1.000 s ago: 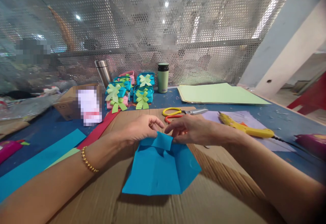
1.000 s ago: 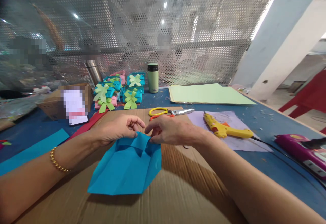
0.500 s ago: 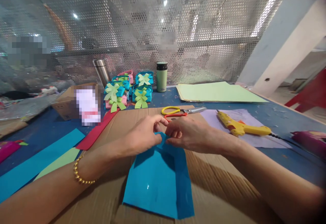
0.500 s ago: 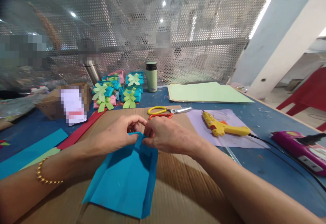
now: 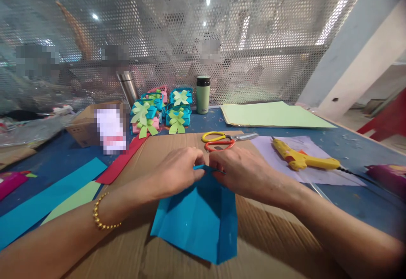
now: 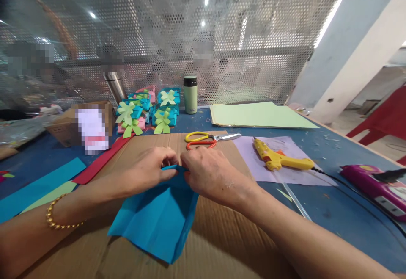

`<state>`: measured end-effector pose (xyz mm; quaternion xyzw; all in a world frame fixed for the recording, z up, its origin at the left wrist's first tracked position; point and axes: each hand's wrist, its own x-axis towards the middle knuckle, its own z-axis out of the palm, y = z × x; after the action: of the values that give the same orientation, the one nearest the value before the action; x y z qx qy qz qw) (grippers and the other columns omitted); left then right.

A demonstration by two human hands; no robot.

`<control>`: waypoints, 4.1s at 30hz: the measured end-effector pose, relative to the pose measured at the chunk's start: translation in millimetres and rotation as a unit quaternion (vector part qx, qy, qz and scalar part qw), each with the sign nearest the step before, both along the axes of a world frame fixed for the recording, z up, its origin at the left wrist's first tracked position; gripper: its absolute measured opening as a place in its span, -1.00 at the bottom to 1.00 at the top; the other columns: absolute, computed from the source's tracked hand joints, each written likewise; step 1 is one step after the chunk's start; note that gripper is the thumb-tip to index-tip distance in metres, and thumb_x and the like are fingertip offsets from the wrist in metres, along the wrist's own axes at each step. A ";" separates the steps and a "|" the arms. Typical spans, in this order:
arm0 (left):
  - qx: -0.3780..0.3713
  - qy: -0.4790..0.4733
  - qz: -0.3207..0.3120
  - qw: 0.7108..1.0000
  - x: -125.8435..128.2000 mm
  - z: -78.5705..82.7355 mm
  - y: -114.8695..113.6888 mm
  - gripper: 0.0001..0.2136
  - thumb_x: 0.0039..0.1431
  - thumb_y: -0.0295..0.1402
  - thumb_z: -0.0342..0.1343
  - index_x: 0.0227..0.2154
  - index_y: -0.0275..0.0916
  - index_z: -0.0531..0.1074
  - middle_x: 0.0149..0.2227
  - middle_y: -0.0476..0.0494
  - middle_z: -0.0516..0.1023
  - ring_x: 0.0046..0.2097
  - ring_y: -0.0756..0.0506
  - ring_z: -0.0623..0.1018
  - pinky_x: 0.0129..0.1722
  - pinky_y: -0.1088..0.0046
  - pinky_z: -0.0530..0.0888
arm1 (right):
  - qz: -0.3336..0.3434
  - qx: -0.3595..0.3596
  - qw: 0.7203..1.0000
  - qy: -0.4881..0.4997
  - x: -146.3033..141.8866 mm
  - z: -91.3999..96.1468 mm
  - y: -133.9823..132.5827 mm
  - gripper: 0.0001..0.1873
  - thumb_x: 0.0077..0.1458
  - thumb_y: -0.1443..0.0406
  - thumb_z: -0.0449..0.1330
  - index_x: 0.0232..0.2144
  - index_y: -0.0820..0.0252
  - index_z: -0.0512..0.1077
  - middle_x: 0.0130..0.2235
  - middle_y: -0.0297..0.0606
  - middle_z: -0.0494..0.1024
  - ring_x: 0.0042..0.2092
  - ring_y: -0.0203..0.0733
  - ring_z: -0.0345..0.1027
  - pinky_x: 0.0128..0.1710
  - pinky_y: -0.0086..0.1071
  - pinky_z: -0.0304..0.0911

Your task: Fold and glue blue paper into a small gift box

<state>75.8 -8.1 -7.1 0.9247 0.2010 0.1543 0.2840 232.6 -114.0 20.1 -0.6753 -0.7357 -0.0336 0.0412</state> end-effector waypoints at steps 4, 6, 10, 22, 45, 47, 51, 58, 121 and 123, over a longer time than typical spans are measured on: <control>0.012 0.031 -0.012 0.999 -2.5 3.7 4.4 -0.91 0.06 -0.38 0.11 -0.47 -0.23 0.48 -0.45 -0.03 0.52 -0.37 -0.06 0.46 -0.38 0.42 0.28 | 0.004 -0.009 1.000 0.020 -0.3 1.1 -1.0 -0.91 0.05 0.36 0.14 -0.42 0.19 0.46 -0.39 -0.22 0.57 -0.35 -0.18 0.42 -0.45 -0.35 -0.10; -0.007 0.046 -0.024 0.999 -1.9 4.8 7.7 -0.90 0.05 -0.39 0.10 -0.51 -0.25 0.47 -0.50 0.00 0.48 -0.41 -0.03 0.43 -0.42 0.45 0.25 | 0.009 -0.019 0.999 0.035 -0.3 1.3 -0.8 -0.92 0.04 0.37 0.16 -0.43 0.19 0.47 -0.39 -0.22 0.57 -0.34 -0.18 0.42 -0.45 -0.36 -0.08; -0.029 0.069 -0.040 0.996 -0.6 5.5 12.6 -0.87 0.05 -0.38 0.11 -0.47 -0.28 0.53 -0.50 0.01 0.48 -0.41 -0.02 0.40 -0.45 0.46 0.23 | 0.010 -0.041 0.998 0.054 0.5 1.1 0.8 -0.90 0.02 0.37 0.17 -0.42 0.17 0.51 -0.40 -0.23 0.57 -0.35 -0.19 0.42 -0.45 -0.39 -0.06; -0.052 0.077 -0.058 0.994 -0.7 10.3 12.4 -0.83 0.07 -0.38 0.08 -0.40 -0.30 0.58 -0.47 -0.01 0.50 -0.40 -0.03 0.39 -0.43 0.47 0.23 | 0.019 -0.048 0.997 0.061 3.1 -0.8 3.9 -0.90 0.03 0.36 0.18 -0.47 0.19 0.50 -0.44 -0.25 0.53 -0.40 -0.24 0.34 -0.48 -0.41 -0.05; -0.084 0.089 -0.077 0.990 0.9 14.9 18.0 -0.88 0.01 -0.43 0.04 -0.60 -0.26 0.35 -0.56 0.09 0.19 -0.49 0.04 0.21 -0.53 0.47 0.10 | 0.037 -0.113 0.985 0.122 16.0 -0.4 15.2 -0.83 0.05 0.26 0.18 -0.42 0.22 0.55 -0.43 -0.30 0.53 -0.46 -0.31 0.27 -0.56 -0.46 -0.03; -0.080 0.089 -0.079 0.990 1.1 14.2 17.8 -0.88 0.02 -0.42 0.04 -0.56 -0.28 0.41 -0.55 0.08 0.24 -0.48 0.04 0.23 -0.52 0.48 0.12 | 0.034 -0.110 0.987 0.113 16.0 0.0 15.1 -0.83 0.04 0.26 0.18 -0.43 0.21 0.55 -0.44 -0.30 0.53 -0.47 -0.31 0.26 -0.57 -0.46 -0.04; -0.086 0.095 -0.079 0.989 0.6 13.9 17.4 -0.85 0.03 -0.42 0.04 -0.46 -0.31 0.51 -0.51 0.03 0.37 -0.45 0.02 0.30 -0.48 0.49 0.19 | 0.029 -0.102 0.989 0.100 16.8 -0.4 14.6 -0.83 0.02 0.25 0.19 -0.41 0.18 0.57 -0.44 -0.31 0.54 -0.48 -0.31 0.26 -0.58 -0.46 -0.05; -0.090 0.081 -0.090 0.989 0.8 12.1 17.5 -0.86 0.03 -0.42 0.06 -0.44 -0.30 0.52 -0.48 0.03 0.42 -0.42 0.01 0.36 -0.47 0.50 0.22 | 0.035 -0.110 0.987 0.113 18.1 1.9 14.3 -0.85 0.04 0.26 0.20 -0.43 0.18 0.55 -0.45 -0.31 0.55 -0.48 -0.31 0.29 -0.57 -0.47 -0.03; -0.037 0.144 -0.076 0.986 -4.5 30.9 2.9 -0.69 0.10 -0.30 0.04 -0.69 -0.23 0.15 -0.59 0.09 0.03 -0.51 0.04 0.10 -0.53 0.45 0.01 | 0.088 -0.077 0.979 0.169 11.8 3.9 7.4 -0.75 0.01 0.36 0.26 -0.64 0.24 0.34 -0.63 -0.50 0.24 -0.54 -0.42 0.08 -0.55 -0.43 -0.13; -0.025 0.141 -0.077 0.987 -4.3 32.2 2.6 -0.68 0.09 -0.32 0.05 -0.70 -0.23 0.12 -0.60 0.09 0.03 -0.51 0.04 0.10 -0.52 0.45 0.01 | 0.085 -0.078 0.978 0.172 10.8 6.3 7.1 -0.75 0.01 0.36 0.26 -0.64 0.24 0.34 -0.64 -0.50 0.21 -0.54 -0.42 0.05 -0.56 -0.44 -0.14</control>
<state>71.5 -5.5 25.1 0.9425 0.1710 -0.0056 0.2872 243.4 -106.9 26.3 -0.6068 -0.7729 0.1437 0.1172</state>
